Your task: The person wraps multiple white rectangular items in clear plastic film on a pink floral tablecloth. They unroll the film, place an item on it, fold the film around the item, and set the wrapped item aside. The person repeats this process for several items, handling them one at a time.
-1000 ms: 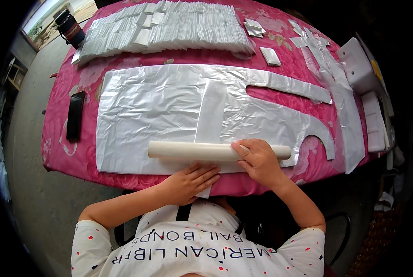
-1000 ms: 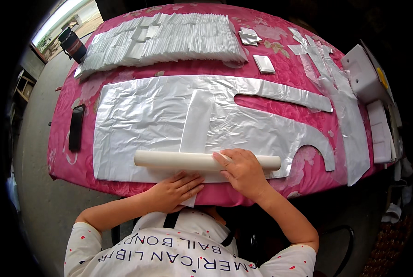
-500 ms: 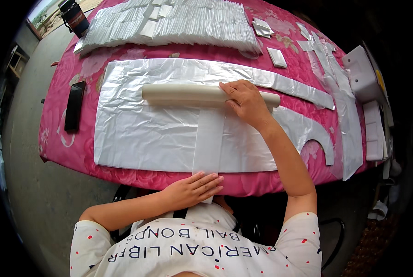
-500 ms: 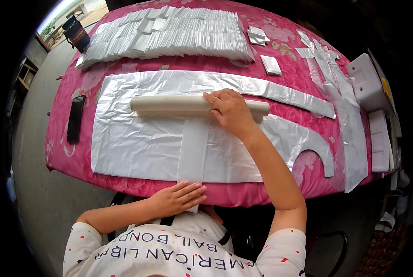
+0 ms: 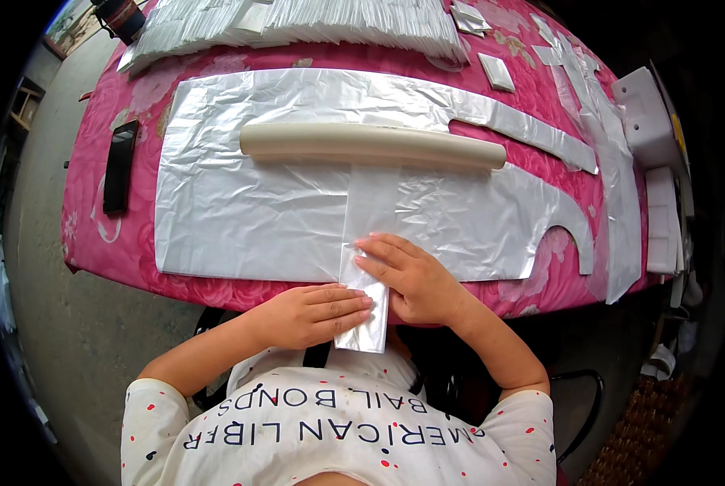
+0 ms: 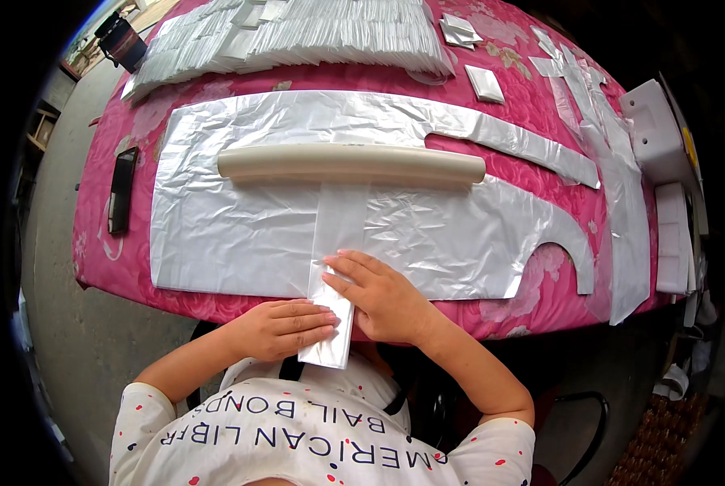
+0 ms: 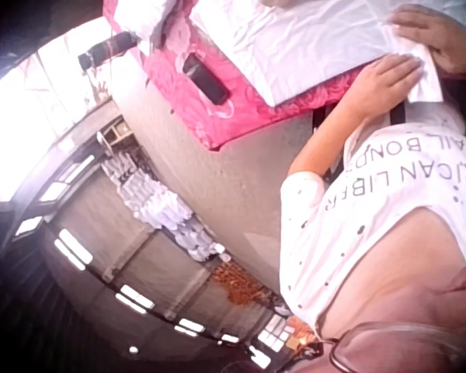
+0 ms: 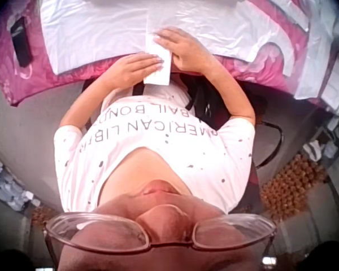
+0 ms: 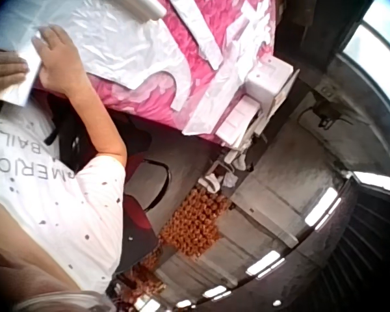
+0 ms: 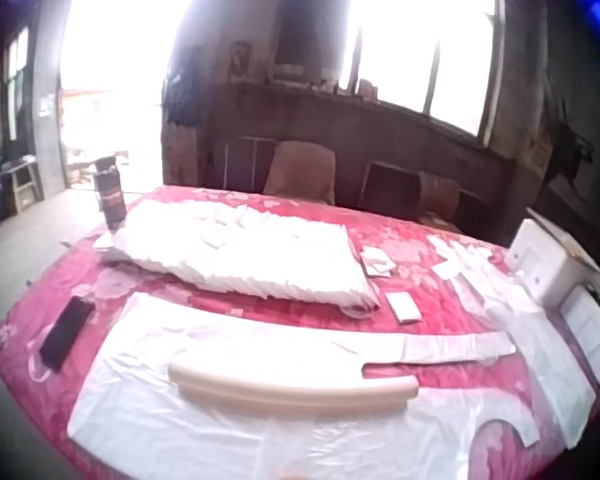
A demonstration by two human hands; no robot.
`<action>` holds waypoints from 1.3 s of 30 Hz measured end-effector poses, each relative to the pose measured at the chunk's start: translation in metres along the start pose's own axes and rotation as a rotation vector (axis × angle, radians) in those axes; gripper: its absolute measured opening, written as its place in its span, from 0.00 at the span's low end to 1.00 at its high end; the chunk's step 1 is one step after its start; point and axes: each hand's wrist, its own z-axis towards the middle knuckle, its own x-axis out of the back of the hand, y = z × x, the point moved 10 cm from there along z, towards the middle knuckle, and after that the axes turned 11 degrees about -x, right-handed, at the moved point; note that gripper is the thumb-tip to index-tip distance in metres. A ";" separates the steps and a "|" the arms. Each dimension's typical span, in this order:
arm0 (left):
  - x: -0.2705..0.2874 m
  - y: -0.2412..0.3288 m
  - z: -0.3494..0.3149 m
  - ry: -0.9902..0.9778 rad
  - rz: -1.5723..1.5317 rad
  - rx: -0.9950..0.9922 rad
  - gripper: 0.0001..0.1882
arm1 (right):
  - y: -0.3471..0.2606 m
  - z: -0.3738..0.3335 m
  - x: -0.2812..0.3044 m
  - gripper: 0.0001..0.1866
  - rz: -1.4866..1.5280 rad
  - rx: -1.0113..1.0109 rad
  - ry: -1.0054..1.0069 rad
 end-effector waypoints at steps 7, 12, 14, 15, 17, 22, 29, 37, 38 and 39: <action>0.012 -0.049 0.004 -0.059 0.110 0.280 0.39 | 0.004 -0.003 0.008 0.20 -0.086 -0.016 0.190; 0.020 -0.056 0.004 0.086 0.073 0.353 0.38 | 0.016 0.000 0.022 0.14 0.005 -0.094 0.218; 0.023 -0.065 0.000 0.153 -0.031 0.429 0.35 | 0.034 0.004 0.023 0.11 0.153 -0.242 0.209; 0.024 -0.070 -0.002 0.187 -0.082 0.468 0.34 | 0.043 0.007 0.023 0.10 0.228 -0.316 0.202; 0.028 -0.081 -0.008 0.256 -0.195 0.620 0.32 | 0.067 0.013 0.021 0.07 0.281 -0.603 0.139; 0.031 -0.066 0.013 0.201 0.184 0.505 0.36 | 0.100 0.016 0.000 0.14 0.609 -0.965 -0.064; -0.014 -0.071 0.014 -0.108 0.286 0.606 0.37 | 0.089 0.016 0.010 0.14 0.407 -0.885 0.043; 0.004 -0.078 0.023 0.036 0.265 0.587 0.33 | 0.024 0.014 0.027 0.30 -0.436 0.040 0.332; 0.009 -0.079 0.025 0.051 0.267 0.586 0.32 | 0.025 0.020 0.020 0.30 -0.428 0.090 0.258; 0.013 -0.081 0.027 0.066 0.269 0.586 0.31 | 0.026 0.024 0.014 0.30 -0.419 0.139 0.183</action>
